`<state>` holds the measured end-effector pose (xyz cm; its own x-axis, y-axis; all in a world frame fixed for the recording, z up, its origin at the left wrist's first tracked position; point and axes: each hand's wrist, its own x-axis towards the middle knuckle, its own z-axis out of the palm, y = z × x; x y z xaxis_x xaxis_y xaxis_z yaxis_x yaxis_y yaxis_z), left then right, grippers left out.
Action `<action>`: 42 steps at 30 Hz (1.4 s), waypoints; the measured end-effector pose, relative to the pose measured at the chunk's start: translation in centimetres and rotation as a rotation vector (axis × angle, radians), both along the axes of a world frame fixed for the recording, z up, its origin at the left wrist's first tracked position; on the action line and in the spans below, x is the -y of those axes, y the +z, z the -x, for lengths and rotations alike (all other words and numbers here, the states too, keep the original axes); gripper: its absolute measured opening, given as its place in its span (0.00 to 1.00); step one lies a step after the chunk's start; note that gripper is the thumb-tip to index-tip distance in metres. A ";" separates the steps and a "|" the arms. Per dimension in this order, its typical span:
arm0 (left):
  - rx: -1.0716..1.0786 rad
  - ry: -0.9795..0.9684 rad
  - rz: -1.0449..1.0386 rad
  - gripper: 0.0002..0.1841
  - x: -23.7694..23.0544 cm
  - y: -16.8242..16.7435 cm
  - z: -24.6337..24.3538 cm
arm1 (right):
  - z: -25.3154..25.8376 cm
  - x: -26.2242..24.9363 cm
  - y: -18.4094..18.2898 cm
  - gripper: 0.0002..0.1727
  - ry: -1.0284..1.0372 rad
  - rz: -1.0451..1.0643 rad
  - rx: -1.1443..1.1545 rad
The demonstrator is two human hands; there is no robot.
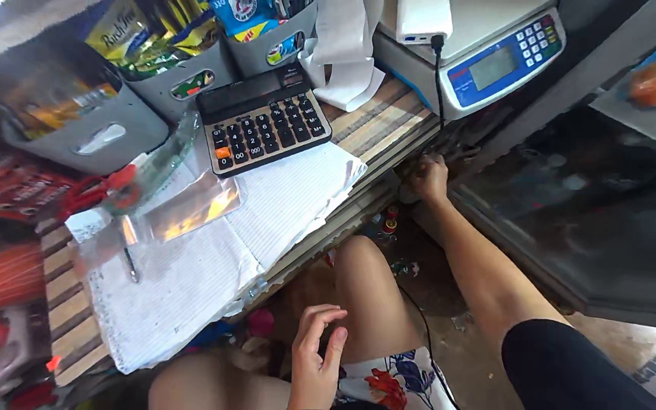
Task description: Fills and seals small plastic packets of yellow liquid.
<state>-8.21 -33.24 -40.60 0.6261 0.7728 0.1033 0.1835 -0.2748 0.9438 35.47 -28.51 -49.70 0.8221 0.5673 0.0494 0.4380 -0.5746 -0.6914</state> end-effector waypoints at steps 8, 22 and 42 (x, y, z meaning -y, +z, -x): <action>-0.011 -0.030 0.018 0.14 -0.2 -0.5 -0.1 | 0.7 0.2 -1.5 0.29 -0.064 -0.092 0.047; -0.109 0.238 -0.811 0.07 -9.9 14.1 3.1 | 10.5 10.4 3.9 0.26 -0.034 -0.414 0.019; -0.557 0.011 -1.165 0.15 -19.3 13.9 2.1 | 23.1 15.3 15.2 0.13 0.295 -0.829 0.012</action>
<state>-10.33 -13.89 -26.65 0.7965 0.4096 0.4447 0.4800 -0.8757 -0.0531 12.41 -43.83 -34.50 0.6446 0.5338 0.5473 0.4995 0.2478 -0.8301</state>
